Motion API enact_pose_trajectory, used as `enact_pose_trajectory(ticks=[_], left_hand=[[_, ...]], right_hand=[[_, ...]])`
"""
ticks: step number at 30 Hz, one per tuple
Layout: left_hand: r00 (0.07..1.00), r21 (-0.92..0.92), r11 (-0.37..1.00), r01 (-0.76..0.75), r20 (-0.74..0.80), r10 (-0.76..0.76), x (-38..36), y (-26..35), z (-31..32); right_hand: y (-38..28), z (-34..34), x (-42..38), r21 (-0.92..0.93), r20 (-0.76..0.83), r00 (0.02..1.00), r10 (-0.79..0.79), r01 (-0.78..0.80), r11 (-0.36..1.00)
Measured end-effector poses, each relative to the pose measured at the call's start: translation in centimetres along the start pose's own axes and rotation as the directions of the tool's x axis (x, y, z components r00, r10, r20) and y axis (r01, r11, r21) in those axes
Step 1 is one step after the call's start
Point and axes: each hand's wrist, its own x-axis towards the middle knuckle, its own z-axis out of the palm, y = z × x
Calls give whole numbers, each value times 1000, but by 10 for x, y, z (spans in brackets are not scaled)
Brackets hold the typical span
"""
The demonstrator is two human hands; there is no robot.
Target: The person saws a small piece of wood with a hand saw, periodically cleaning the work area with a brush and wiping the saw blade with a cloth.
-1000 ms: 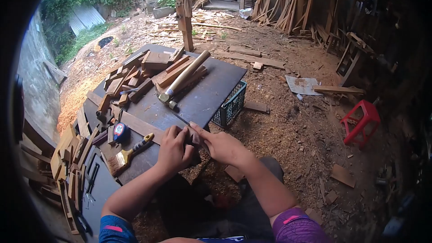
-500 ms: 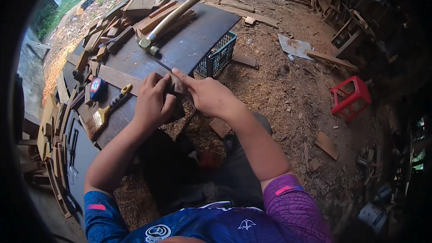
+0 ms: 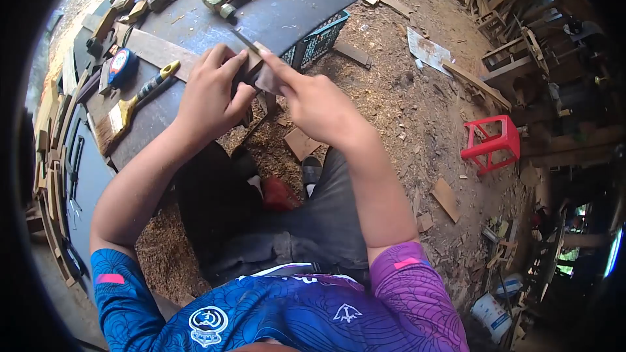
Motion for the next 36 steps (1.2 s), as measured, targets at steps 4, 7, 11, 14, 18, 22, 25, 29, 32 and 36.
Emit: enact_pose_trajectory(ticks=[4,7,11,14,18,22,25,29,32,36], left_hand=[[998,50,999,-2,-59,5,3,0,2],[993,83,995,-47,-104,55,3,1,8],[999,57,998,-36,-35,38,1,-1,3],[998,105,994,-34,-42,38,1,1,2],[998,117,993,-22,-50,28,2,2,3],[999,109,993,-42,8,41,1,0,-2],[998,94,994,-50,38,47,0,-1,-8],[993,199,977,-72,103,52,4,-3,-34],[996,376,925,65,26,-81,0,-3,-73],[960,563,808,174,86,-266,-44,-39,-114]], right_hand=[[10,-19,-24,70,17,998,-65,64,996],[4,-13,0,26,30,997,-75,74,997],[3,-2,29,-3,-18,986,-166,166,986],[0,-13,-5,44,62,998,34,-37,998],[23,-2,-16,82,-96,977,-191,200,976],[8,2,17,0,-48,992,-114,114,994],[6,-2,-15,-30,-20,1000,-9,9,1000],[45,-3,-96,-28,-58,998,20,-21,999],[85,12,-147,-76,-133,983,125,-136,988],[144,52,-179,-212,-244,918,312,-364,907]])
